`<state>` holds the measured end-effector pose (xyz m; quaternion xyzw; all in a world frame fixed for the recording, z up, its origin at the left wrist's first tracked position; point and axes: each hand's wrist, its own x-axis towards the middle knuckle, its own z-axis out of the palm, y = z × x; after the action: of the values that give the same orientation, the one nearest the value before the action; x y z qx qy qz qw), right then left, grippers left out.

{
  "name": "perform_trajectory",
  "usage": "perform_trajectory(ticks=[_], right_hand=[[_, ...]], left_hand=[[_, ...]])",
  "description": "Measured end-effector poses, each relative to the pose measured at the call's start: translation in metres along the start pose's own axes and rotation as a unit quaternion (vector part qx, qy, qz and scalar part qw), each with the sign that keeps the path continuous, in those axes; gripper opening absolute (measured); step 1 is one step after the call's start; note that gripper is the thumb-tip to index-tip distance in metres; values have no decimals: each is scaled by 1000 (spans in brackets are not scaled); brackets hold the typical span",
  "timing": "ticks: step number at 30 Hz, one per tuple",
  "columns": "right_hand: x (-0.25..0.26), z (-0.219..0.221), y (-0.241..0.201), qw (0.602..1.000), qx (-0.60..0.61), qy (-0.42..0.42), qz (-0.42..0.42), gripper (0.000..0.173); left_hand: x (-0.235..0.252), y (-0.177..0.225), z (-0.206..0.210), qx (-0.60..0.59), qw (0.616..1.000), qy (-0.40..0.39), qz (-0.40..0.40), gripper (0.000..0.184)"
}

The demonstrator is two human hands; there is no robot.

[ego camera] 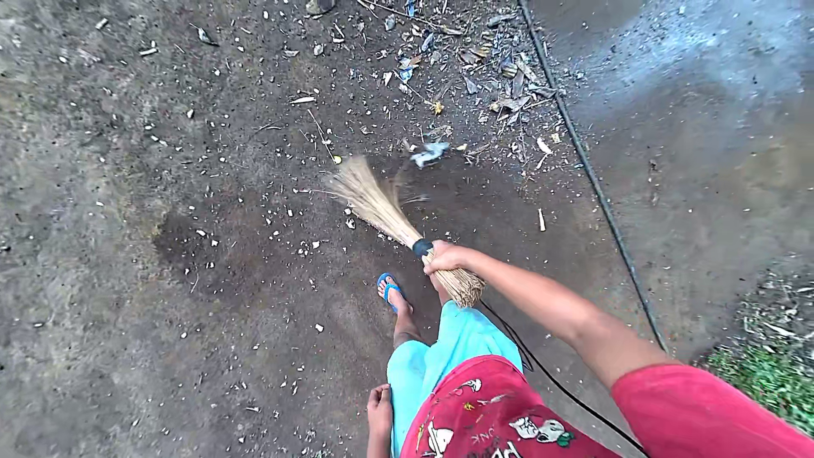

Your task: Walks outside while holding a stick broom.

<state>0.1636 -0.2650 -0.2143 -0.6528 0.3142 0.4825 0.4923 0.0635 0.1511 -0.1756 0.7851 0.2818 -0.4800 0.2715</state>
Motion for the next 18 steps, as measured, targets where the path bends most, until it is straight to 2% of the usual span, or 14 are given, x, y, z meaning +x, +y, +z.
perform_trajectory(ticks=[2,4,6,8,11,14,18], right_hand=[[-2,-1,-1,995,-25,-22,-97,63],[-15,9,7,985,-44,-30,-163,75],[-35,28,19,981,-53,-20,-183,84],[-59,50,35,985,-11,-16,-171,87],[-96,82,66,991,96,17,-93,71],[-126,106,105,985,142,84,59,70],[-168,144,156,938,142,193,250,59]], left_hand=[[10,26,-6,26,999,-14,42,29],[19,50,-4,16,995,-11,100,30],[26,66,1,-3,991,-4,133,30],[36,72,0,21,989,-15,146,28],[58,79,-14,64,982,-50,168,27],[81,89,-37,88,976,-85,178,27],[113,100,-84,89,973,-132,165,29]])
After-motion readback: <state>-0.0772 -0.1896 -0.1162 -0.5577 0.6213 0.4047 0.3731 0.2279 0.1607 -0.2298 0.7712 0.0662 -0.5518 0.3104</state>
